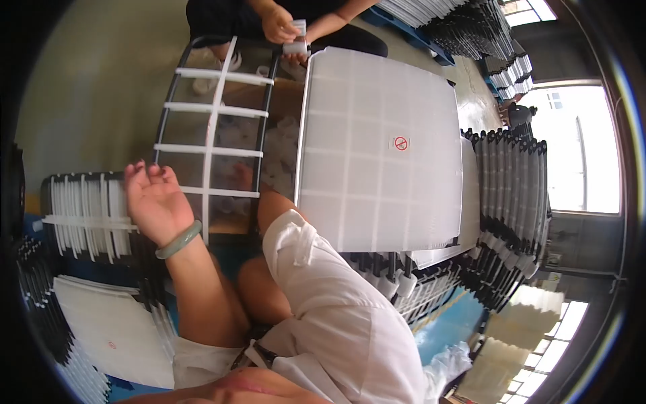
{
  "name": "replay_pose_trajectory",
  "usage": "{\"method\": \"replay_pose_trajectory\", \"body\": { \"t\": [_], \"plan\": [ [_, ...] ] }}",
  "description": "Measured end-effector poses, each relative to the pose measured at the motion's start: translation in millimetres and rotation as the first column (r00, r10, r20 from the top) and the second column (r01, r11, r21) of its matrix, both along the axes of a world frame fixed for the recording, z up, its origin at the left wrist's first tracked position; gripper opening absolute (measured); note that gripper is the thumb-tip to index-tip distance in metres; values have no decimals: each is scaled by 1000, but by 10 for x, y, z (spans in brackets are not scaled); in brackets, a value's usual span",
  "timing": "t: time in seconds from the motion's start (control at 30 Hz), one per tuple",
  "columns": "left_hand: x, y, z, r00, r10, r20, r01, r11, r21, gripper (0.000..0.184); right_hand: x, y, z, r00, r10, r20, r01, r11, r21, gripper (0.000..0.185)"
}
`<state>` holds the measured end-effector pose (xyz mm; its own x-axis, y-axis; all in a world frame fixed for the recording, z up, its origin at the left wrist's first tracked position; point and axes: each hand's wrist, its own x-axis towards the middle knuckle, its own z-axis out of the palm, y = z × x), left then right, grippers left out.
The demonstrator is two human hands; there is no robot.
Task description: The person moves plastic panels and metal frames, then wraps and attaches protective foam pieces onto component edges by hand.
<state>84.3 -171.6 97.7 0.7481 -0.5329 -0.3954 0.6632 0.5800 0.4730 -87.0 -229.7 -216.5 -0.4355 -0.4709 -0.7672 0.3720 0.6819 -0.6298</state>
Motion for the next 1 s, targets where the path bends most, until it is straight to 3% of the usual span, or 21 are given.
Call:
{"method": "replay_pose_trajectory", "body": {
  "t": [0.1,0.2,0.33,0.4,0.43,0.47,0.53,0.6,0.63,0.7,0.83,0.87,0.93,0.97,1.0],
  "plan": [
    [-66,-47,26,998,-30,57,33,998,-46,18,49,-106,159,999,18,30,-19,1000,4,20],
    [-110,-85,70,977,-201,77,205,978,-43,20,23,-216,456,998,43,51,-43,999,-8,21],
    [-183,-86,64,913,-333,235,334,942,38,20,-111,-164,1039,993,105,59,-104,994,-27,22],
    [-176,-108,-153,831,-382,405,365,923,123,21,-135,-35,1439,983,164,86,-147,974,-175,23],
    [-181,-110,-301,802,-365,472,341,930,140,23,-148,29,1444,953,293,75,-218,837,-502,26],
    [-226,-106,-416,771,-349,533,314,936,159,24,-138,139,1526,937,345,-52,-312,761,-569,20],
    [-399,75,-462,641,-338,689,157,936,314,31,-127,349,1669,876,367,-312,-479,586,-654,33],
    [-563,280,-547,628,-436,645,359,897,257,45,-170,855,2528,880,475,-12,-352,635,-687,35],
    [-660,404,-490,561,-503,657,470,847,248,53,-240,984,2630,838,508,201,-204,631,-748,35],
    [-883,667,-465,415,-599,685,649,723,239,67,-425,1270,2719,641,513,571,91,688,-720,33],
    [-1260,1087,-623,119,-566,815,909,393,140,79,-667,1638,2385,486,298,822,287,834,-471,28],
    [-1296,1301,-372,40,-683,729,941,272,203,77,-780,1668,2272,307,420,854,275,820,-502,29],
    [-1344,1370,-526,22,-608,794,856,421,299,71,-996,1767,2086,-79,578,812,275,796,-540,32],
    [-1358,1443,-366,-10,-557,830,811,481,333,63,-959,1968,2576,264,424,866,209,852,-480,35],
    [-1349,1445,-300,-22,-520,854,769,538,347,60,-930,2048,2790,403,281,871,186,907,-379,29]
  ]
}}
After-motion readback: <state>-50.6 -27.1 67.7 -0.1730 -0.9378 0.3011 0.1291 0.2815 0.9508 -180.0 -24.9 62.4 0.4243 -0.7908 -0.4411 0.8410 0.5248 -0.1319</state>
